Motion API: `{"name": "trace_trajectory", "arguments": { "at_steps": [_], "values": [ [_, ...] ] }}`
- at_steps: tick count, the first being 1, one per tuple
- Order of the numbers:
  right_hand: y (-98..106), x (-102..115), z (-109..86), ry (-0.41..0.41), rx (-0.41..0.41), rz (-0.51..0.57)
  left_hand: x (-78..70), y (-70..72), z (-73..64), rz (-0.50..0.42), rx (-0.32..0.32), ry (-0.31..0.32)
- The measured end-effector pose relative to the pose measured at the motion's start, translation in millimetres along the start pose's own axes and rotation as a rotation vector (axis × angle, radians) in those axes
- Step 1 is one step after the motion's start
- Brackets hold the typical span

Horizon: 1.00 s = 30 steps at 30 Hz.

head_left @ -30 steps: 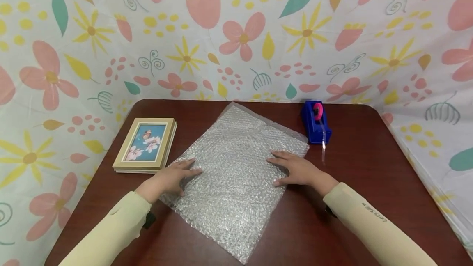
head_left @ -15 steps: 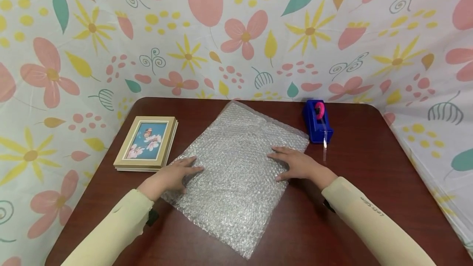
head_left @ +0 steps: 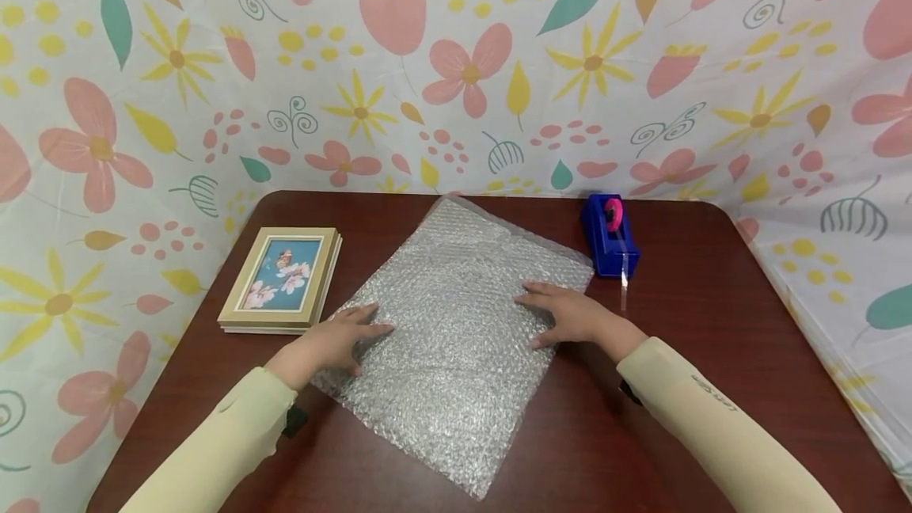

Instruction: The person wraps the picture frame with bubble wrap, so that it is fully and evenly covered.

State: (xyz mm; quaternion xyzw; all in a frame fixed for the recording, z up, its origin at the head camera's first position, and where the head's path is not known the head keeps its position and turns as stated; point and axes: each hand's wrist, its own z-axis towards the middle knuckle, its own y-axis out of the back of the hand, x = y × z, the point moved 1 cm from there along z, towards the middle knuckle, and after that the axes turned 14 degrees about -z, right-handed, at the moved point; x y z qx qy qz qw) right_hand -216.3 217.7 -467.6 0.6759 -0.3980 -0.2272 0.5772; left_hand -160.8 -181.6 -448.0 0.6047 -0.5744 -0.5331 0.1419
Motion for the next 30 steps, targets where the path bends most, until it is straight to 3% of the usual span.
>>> {"name": "trace_trajectory", "arguments": {
  "at_steps": [13,19,21,23,27,30],
  "values": [
    [3,2,2.1,0.014,0.021,-0.015,1.3,-1.8,-0.2,0.024,-0.005,-0.004],
    [16,3,9.5,0.035,0.112,0.047,3.3,2.4,2.9,-0.051,-0.014,-0.035],
    [20,4,14.5,0.032,0.130,0.062,4.0,4.4,4.4,-0.074,-0.051,-0.065],
    [25,6,19.6,0.025,0.099,0.062,4.0,6.9,4.7,-0.077,-0.101,-0.098],
    [31,16,27.2,-0.061,-0.023,0.080,5.0,12.7,0.1,-0.081,-0.237,-0.169],
    [34,28,30.6,-0.141,-0.108,0.189,7.1,21.1,-7.7,-0.121,-0.362,-0.189]
  ]
}}
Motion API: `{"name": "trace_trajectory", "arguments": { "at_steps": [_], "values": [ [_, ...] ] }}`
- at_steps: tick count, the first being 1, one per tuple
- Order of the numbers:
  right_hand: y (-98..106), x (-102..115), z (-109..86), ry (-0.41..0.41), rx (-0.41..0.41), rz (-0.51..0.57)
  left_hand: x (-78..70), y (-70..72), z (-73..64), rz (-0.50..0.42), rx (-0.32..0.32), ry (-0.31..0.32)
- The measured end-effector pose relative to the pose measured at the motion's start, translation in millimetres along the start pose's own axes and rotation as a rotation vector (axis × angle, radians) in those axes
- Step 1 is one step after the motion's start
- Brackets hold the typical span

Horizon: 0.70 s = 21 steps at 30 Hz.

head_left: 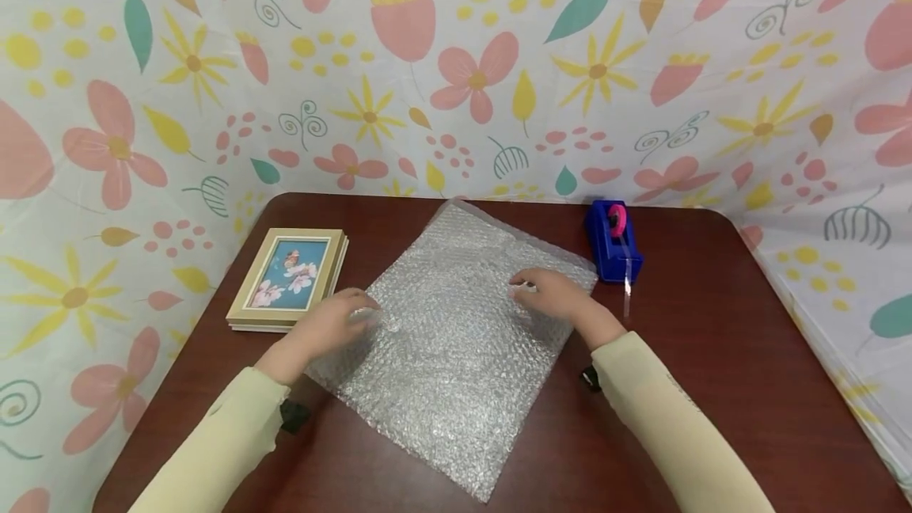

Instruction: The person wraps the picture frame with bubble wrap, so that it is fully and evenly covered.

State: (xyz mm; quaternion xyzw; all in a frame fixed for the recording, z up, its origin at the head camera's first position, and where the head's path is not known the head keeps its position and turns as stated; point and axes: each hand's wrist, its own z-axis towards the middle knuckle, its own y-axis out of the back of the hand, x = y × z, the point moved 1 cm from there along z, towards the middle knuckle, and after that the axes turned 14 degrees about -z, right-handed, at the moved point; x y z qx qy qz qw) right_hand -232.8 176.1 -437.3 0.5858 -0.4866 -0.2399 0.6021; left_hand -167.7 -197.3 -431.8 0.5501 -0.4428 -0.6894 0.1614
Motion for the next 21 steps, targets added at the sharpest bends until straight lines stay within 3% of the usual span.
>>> {"name": "trace_trajectory", "arguments": {
  "at_steps": [5,11,21],
  "values": [
    [-3,27,5.9,-0.035,-0.097,0.202,3.3,20.3,-9.7,-0.113,-0.149,0.054],
    [-7,57,12.3,-0.041,-0.126,0.354,12.7,35.6,-20.5,-0.224,-0.236,0.094],
    [-13,90,25.4,-0.005,-0.022,0.566,25.3,53.1,-36.9,-0.263,-0.255,0.216]
  ]
}}
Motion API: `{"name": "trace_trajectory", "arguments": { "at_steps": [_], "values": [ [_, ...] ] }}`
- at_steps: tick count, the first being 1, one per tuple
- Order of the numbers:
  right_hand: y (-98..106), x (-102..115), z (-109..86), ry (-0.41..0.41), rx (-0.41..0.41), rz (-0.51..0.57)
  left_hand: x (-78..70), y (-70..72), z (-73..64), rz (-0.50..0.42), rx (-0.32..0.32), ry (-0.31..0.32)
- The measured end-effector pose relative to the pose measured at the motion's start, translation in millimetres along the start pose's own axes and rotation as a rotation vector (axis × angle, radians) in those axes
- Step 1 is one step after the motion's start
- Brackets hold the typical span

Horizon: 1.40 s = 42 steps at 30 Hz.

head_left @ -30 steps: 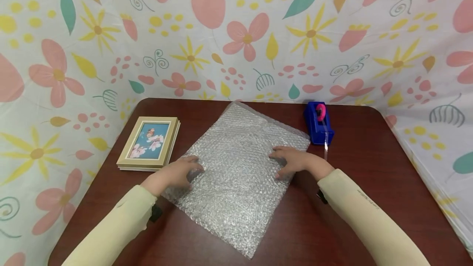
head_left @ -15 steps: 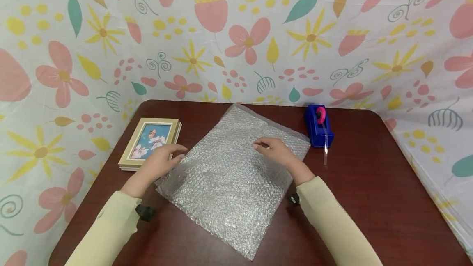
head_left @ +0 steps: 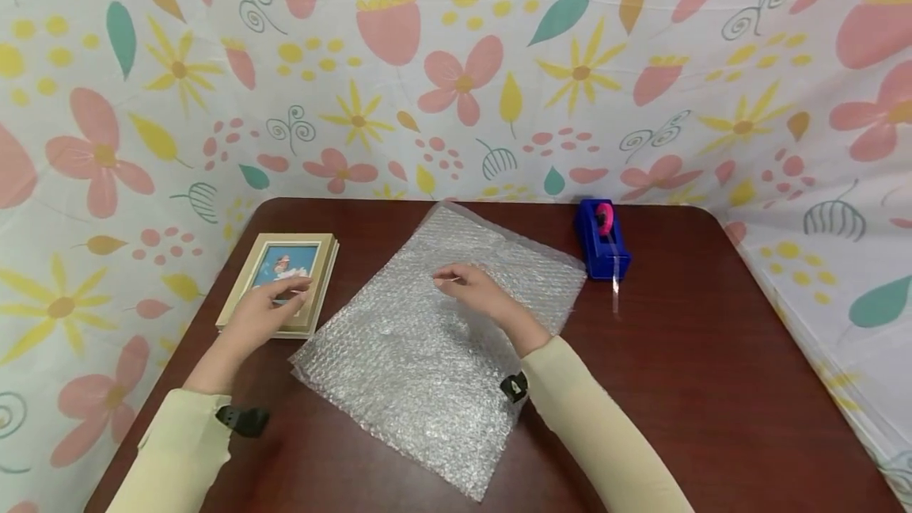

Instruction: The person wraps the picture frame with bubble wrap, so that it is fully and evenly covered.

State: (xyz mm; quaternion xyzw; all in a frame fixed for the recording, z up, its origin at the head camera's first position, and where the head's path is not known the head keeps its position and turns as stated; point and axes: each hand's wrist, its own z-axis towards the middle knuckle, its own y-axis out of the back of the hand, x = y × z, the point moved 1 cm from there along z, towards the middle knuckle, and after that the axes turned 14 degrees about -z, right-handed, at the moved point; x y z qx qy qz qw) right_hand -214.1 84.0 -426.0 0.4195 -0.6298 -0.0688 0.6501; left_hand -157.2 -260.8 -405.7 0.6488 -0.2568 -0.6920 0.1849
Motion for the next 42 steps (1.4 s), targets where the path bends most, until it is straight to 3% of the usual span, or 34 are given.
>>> {"name": "trace_trajectory", "arguments": {
  "at_steps": [4,10,19,23,31,35,42],
  "values": [
    [-13,8,5.5,-0.019,0.053,0.058,5.3,11.2,-3.4,0.000,-0.023,0.033],
    [-38,21,16.1,-0.044,0.054,0.185,20.5,27.9,-9.1,0.009,-0.055,0.088],
    [-69,42,29.1,0.009,0.096,0.262,46.3,44.0,-11.7,-0.033,-0.131,0.175],
    [-82,49,33.1,0.007,0.100,0.312,53.4,48.0,-12.0,-0.042,-0.158,0.209],
    [-105,57,42.1,-0.038,0.014,0.441,66.2,55.2,-13.7,0.007,-0.207,0.254],
    [-114,61,48.5,-0.077,0.002,0.543,74.8,56.9,-13.7,-0.028,-0.210,0.278],
    [-129,72,53.7,-0.123,0.011,0.595,88.4,57.5,-13.5,-0.128,-0.219,0.376]
  ]
}}
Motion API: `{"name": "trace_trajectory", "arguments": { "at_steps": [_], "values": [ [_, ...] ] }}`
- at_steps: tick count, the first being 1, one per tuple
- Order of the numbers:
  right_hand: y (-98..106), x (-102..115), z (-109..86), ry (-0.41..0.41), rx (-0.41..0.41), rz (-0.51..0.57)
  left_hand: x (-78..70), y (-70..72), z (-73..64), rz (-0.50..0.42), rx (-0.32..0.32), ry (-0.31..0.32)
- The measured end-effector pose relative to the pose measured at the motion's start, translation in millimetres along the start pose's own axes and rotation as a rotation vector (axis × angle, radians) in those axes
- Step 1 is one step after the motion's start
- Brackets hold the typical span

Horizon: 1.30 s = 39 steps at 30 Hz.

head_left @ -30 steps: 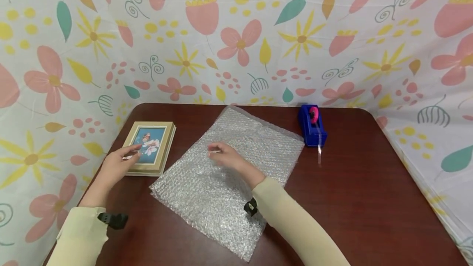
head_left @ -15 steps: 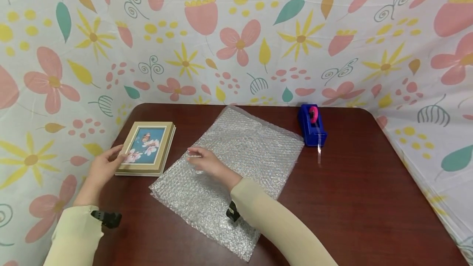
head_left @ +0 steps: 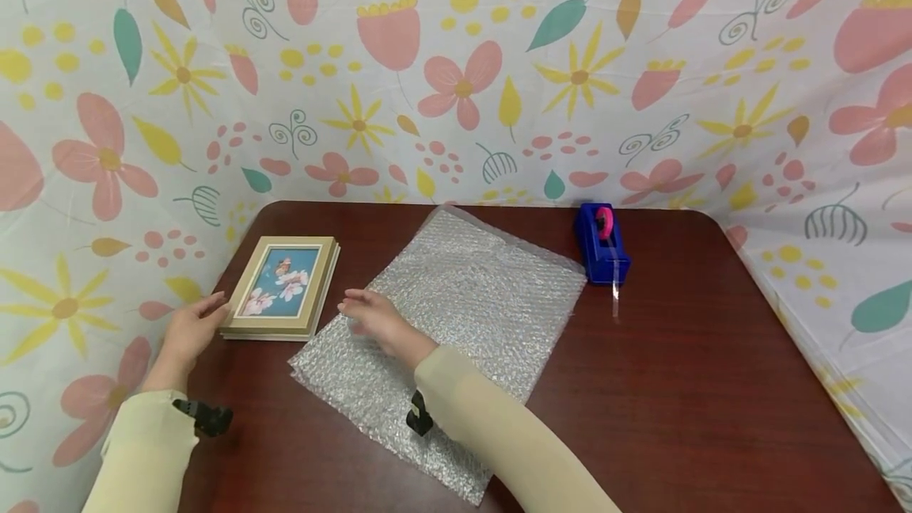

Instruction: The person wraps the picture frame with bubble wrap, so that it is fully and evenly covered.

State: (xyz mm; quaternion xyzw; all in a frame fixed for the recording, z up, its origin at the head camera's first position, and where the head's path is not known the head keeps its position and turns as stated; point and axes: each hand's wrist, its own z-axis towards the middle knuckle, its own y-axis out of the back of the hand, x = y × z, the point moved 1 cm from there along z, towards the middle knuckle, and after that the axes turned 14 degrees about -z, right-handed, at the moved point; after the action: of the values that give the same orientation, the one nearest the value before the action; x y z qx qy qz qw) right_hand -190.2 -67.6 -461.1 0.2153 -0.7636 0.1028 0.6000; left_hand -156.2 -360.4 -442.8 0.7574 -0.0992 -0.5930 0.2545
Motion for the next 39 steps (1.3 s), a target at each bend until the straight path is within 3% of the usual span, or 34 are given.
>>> {"name": "trace_trajectory", "arguments": {
  "at_steps": [10,19,32,39],
  "values": [
    [-17,-2,7.2,-0.029,-0.009,0.024,11.2,2.0,9.2,-0.048,0.027,0.104],
    [-42,-5,15.1,-0.059,0.051,0.072,15.5,-1.5,10.9,-0.068,-0.019,0.133],
    [-66,-2,15.3,-0.042,-0.111,0.006,17.3,-5.9,12.3,-0.125,-0.077,0.184],
    [-71,-2,15.9,-0.048,-0.112,-0.085,17.8,-7.6,11.7,-0.159,-0.085,0.194]
  ]
}}
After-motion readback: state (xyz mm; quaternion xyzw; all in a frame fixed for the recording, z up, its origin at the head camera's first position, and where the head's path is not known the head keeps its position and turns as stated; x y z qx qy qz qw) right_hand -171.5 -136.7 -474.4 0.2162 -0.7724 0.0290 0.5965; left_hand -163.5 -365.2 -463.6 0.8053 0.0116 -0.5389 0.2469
